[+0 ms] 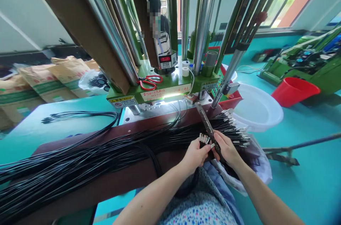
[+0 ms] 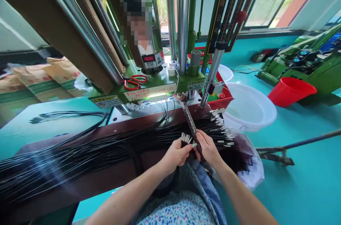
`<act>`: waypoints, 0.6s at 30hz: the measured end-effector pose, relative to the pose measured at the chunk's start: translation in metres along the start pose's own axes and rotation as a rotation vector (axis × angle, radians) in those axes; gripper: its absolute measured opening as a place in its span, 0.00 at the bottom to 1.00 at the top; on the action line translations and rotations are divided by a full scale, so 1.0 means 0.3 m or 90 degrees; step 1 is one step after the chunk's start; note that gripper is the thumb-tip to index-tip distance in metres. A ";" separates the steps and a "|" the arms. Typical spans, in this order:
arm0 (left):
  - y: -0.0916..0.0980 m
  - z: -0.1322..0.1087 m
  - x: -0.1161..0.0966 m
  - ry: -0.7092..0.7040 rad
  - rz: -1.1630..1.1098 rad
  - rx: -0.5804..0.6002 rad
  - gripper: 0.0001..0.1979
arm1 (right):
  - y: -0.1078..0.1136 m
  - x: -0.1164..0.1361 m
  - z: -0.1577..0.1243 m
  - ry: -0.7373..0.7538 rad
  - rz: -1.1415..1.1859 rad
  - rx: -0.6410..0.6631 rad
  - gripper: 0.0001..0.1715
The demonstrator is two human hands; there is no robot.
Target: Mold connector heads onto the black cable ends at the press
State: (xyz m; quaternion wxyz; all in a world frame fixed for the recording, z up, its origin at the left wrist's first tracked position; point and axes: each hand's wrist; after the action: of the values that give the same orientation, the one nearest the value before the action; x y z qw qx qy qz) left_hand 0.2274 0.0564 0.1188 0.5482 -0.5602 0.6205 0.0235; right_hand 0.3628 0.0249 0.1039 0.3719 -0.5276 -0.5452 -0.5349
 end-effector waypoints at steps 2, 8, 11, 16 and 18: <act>0.002 0.000 -0.002 0.002 0.001 0.004 0.21 | 0.003 0.000 -0.001 0.010 -0.012 0.002 0.23; -0.006 0.005 -0.003 -0.008 0.034 -0.040 0.17 | -0.017 -0.004 -0.019 0.040 -0.126 -0.046 0.25; -0.001 0.014 0.003 -0.064 0.052 -0.048 0.16 | -0.024 -0.007 -0.025 0.044 -0.137 -0.054 0.27; 0.028 0.031 0.005 -0.213 0.078 -0.124 0.16 | -0.007 -0.010 -0.018 -0.005 0.003 -0.041 0.29; 0.035 0.034 0.007 -0.215 0.031 -0.149 0.16 | 0.001 -0.010 -0.014 -0.004 0.033 -0.033 0.30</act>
State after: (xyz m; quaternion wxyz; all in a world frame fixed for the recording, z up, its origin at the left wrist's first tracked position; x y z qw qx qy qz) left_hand 0.2269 0.0654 0.1072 0.5748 -0.5933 0.5260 0.2024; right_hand 0.3630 0.0202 0.1017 0.3702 -0.5527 -0.5183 -0.5375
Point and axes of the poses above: each hand's wrist, its own z-axis towards the middle knuckle, its own y-axis out of the back of the hand, x = y × z, and after that the axes turned 14 degrees about -z, right-handed
